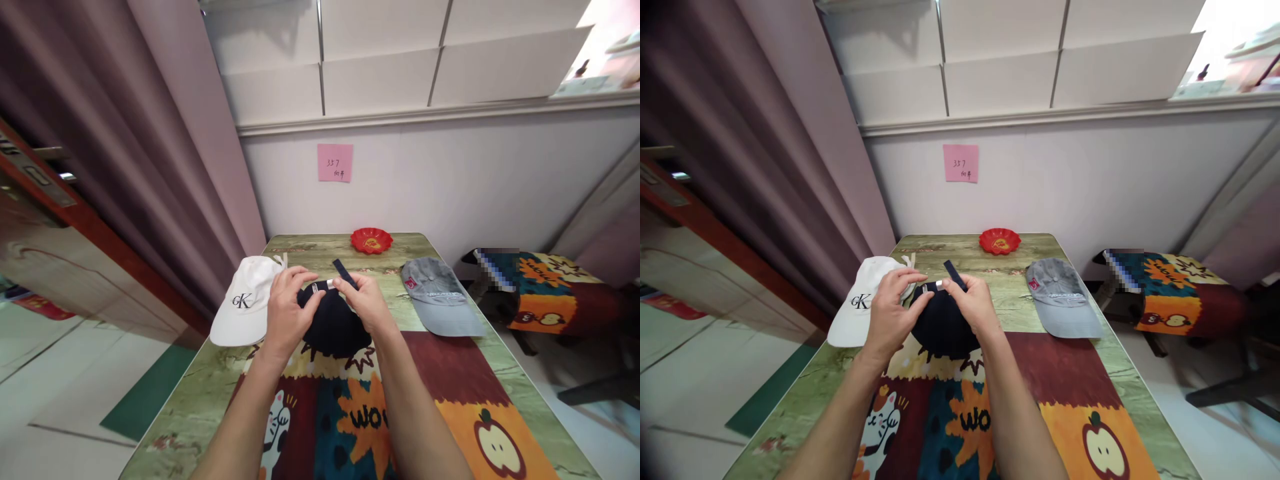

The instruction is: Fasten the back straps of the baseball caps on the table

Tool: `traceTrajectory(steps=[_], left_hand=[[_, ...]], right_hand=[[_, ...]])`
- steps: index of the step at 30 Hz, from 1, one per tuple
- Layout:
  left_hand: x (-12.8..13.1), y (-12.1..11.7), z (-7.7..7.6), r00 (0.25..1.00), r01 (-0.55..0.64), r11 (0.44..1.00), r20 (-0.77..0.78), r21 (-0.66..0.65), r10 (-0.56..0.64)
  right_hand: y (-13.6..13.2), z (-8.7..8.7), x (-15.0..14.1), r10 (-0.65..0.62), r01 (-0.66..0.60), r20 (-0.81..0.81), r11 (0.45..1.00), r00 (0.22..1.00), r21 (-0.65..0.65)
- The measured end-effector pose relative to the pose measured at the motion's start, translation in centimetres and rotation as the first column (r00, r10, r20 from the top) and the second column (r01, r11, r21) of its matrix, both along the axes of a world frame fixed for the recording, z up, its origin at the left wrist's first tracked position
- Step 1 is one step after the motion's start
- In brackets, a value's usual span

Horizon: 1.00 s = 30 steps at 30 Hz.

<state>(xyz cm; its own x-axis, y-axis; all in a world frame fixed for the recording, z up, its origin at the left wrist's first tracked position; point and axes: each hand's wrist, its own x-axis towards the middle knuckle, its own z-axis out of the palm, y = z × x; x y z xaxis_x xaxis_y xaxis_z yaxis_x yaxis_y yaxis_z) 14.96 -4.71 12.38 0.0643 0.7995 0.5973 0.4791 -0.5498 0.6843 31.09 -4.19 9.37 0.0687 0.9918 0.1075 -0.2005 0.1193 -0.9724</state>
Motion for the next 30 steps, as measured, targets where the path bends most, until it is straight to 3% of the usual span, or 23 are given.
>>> traceTrajectory(steps=[2,4,7,11,16,20,22,24,27,30], left_hand=[[0.4,-0.5,-0.1,0.999,-0.037,0.998,0.008,-0.041,0.037],[0.8,-0.8,-0.4,0.993,-0.021,0.985,0.115,-0.171,0.041],[1.3,-1.0,-0.9,0.926,0.123,0.941,0.377,-0.314,0.004],[1.5,-1.0,-1.4,0.796,0.288,0.879,0.605,-0.379,0.001],[1.3,-0.8,-2.2,0.754,0.247,0.873,0.649,-0.421,0.1],[0.6,-0.3,-2.1,0.793,0.094,0.939,0.595,-0.331,0.131],[0.4,-0.1,-1.9,0.773,0.084,0.946,0.62,-0.314,0.138],[0.5,0.1,-1.7,0.693,0.202,0.908,0.709,-0.367,0.132],[0.7,0.5,-1.7,0.519,0.449,0.784,0.839,-0.428,0.161],[0.6,1.0,-2.2,0.402,0.566,0.695,0.884,-0.444,0.237]], right_hand=[[0.0,0.1,-0.7,-0.047,0.047,-0.031,0.999,0.998,0.003],[-0.1,0.2,-1.3,-0.056,0.057,-0.061,0.998,0.997,0.019],[-0.4,0.4,-1.8,-0.008,0.012,-0.084,0.999,0.996,0.05],[-0.6,0.5,-2.0,0.019,-0.014,-0.094,0.999,0.995,0.052],[-0.4,0.4,-2.1,-0.012,0.014,-0.047,0.999,0.999,0.048],[-0.1,0.3,-1.2,-0.03,0.034,-0.062,0.997,0.998,0.07],[-0.1,0.2,-0.6,-0.081,0.086,-0.058,0.991,0.995,0.098],[-0.1,0.1,-0.2,-0.14,0.14,-0.009,0.982,0.99,0.129],[-0.3,0.1,0.0,-0.196,0.183,0.069,0.969,0.978,0.165],[-0.6,0.3,0.0,-0.146,0.115,0.178,0.978,0.973,0.173]])
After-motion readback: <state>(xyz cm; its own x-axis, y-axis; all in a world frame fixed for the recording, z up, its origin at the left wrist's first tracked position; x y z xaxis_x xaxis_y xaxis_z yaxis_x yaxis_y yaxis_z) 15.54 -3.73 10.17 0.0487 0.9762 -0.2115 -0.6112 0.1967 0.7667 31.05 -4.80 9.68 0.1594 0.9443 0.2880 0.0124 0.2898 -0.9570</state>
